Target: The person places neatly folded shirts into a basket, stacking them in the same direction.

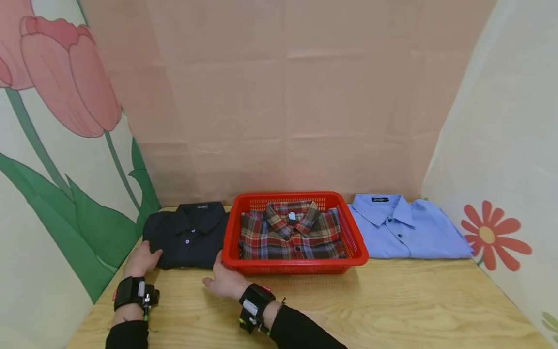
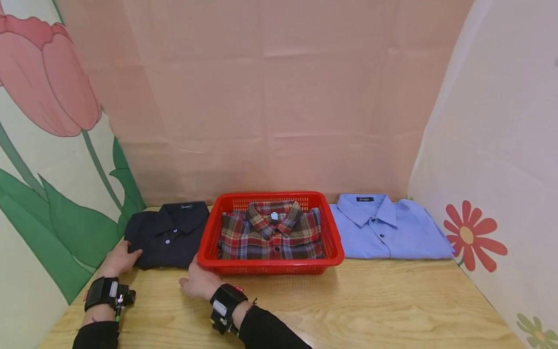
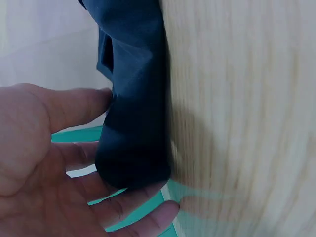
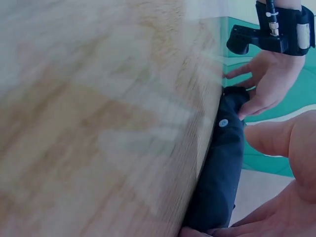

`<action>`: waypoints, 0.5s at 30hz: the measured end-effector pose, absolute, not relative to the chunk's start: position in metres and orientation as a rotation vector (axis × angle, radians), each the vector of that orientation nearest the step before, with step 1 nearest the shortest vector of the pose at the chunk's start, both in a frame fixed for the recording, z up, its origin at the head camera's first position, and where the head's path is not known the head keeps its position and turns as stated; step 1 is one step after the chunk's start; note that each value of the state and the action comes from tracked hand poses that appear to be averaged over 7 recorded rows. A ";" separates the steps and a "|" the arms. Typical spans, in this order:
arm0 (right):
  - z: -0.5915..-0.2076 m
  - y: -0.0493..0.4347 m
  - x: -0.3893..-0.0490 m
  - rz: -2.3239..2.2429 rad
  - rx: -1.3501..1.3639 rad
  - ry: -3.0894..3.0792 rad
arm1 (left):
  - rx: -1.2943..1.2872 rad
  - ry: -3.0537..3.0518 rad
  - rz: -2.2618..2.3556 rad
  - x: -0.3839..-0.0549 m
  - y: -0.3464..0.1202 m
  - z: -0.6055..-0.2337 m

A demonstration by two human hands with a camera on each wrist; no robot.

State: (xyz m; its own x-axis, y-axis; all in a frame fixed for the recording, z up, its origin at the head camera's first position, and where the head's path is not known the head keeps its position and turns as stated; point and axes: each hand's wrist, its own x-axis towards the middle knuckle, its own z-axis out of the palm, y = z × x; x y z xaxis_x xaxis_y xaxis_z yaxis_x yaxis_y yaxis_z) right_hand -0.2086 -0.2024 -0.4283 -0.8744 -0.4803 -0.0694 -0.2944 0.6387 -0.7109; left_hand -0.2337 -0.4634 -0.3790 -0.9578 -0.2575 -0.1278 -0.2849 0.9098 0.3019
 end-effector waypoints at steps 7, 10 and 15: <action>-0.430 -0.206 -0.207 -1.032 -0.627 2.563 | -0.494 3.049 0.587 -0.228 -0.464 -0.378; -0.429 -0.208 -0.204 -0.940 -0.674 2.594 | -0.547 3.069 0.593 -0.225 -0.465 -0.376; -0.429 -0.212 -0.201 -0.924 -0.690 2.671 | -0.601 3.024 0.625 -0.225 -0.465 -0.374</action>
